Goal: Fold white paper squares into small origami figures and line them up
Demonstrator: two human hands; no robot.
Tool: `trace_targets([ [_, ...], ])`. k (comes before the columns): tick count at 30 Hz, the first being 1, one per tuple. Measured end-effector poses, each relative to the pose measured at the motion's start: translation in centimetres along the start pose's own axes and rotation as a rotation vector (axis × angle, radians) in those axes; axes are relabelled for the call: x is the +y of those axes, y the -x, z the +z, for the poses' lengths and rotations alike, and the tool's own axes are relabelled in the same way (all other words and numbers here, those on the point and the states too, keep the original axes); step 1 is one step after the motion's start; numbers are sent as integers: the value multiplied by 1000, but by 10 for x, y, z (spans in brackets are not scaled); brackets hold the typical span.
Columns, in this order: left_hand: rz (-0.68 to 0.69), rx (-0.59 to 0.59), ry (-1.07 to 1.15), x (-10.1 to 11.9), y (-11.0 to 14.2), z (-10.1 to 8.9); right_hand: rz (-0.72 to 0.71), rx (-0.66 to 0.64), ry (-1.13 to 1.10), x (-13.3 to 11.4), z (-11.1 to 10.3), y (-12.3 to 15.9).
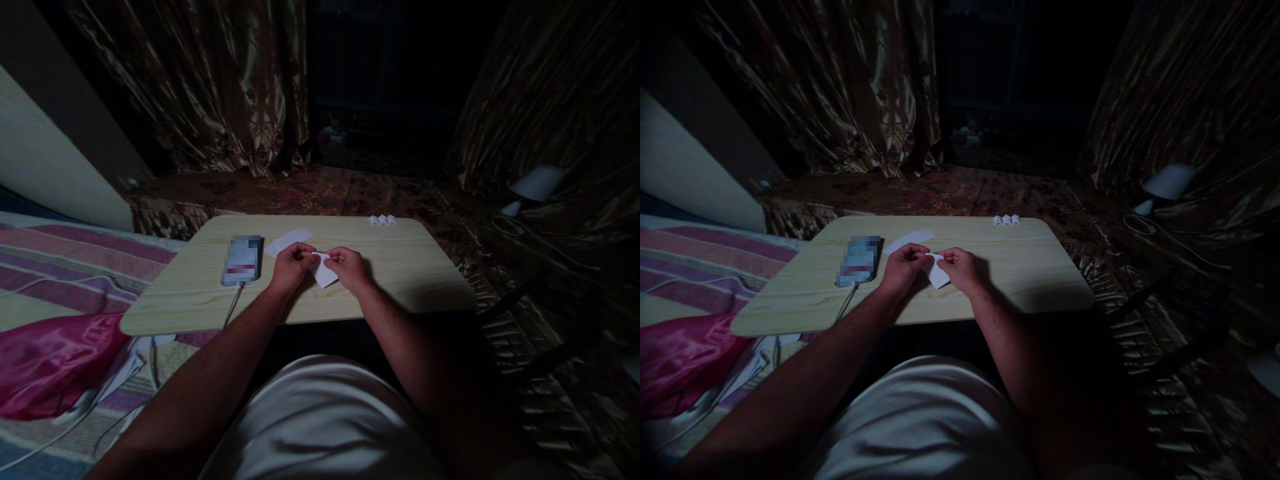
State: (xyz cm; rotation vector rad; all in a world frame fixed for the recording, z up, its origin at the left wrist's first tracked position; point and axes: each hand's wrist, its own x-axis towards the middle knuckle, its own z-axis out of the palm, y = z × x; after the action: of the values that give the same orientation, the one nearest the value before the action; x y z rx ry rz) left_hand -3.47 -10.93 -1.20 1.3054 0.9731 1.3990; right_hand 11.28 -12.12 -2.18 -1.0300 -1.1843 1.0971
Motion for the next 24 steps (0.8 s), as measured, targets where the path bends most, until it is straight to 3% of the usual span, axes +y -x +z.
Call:
trace_targets([
  [24,-2,-10,28,0,1,3,2,-5,20,-4,1,2],
])
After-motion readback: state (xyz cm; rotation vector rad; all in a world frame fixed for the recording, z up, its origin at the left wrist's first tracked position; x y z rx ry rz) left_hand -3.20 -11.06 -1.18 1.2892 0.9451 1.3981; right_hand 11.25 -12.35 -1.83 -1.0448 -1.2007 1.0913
